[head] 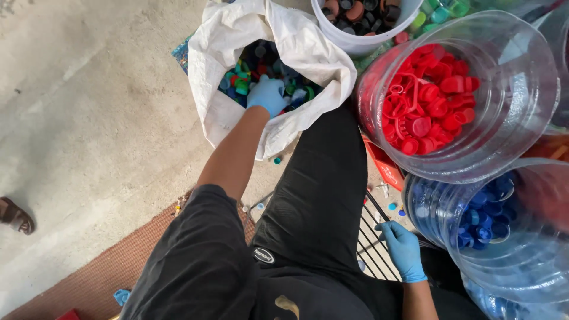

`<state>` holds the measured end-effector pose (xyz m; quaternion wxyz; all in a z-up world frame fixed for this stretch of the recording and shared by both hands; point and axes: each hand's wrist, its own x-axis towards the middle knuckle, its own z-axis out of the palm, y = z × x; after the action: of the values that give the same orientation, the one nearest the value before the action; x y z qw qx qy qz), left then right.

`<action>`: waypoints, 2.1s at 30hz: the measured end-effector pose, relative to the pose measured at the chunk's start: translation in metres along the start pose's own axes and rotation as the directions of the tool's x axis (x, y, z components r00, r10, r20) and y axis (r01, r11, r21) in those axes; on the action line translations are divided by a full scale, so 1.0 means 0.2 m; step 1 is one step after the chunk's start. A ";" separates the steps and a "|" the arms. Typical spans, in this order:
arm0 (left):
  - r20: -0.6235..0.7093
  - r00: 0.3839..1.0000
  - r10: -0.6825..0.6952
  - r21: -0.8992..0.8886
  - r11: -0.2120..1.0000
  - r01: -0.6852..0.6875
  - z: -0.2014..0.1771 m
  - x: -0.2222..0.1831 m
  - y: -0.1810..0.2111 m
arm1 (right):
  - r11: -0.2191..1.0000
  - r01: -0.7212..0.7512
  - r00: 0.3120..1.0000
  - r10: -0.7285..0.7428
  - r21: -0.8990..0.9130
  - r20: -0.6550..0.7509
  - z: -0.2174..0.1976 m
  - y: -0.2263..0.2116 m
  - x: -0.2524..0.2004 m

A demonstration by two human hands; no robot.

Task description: Sorting plastic bottle caps by color from a large bag into separate containers

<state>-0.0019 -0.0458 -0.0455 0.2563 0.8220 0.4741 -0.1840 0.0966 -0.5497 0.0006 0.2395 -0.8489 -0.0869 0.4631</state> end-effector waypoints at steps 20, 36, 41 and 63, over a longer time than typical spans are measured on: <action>-0.232 0.962 -0.147 -0.815 0.569 -0.109 -0.27 -0.22 -0.08 | 0.991 0.108 0.983 -0.118 0.078 0.137 -0.13 0.02 -0.12; 0.088 0.970 -0.228 -0.996 -0.019 0.086 -0.34 -0.32 -0.01 | 0.974 0.202 0.974 -0.211 0.100 0.085 -0.09 0.11 -0.07; 0.171 0.951 -0.259 -0.983 -0.105 0.148 -0.31 -0.21 -0.09 | 0.976 0.200 0.976 -0.206 0.088 0.064 -0.05 0.20 0.00; -0.107 0.947 -0.304 -0.180 0.942 0.282 -0.17 0.20 -0.40 | 0.980 0.152 0.988 -0.152 0.127 -0.011 -0.02 0.13 -0.05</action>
<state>-0.0513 0.0355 -0.0600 0.2599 0.7289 0.6208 -0.1258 0.0921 -0.5766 -0.0027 0.3281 -0.8230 -0.1213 0.4476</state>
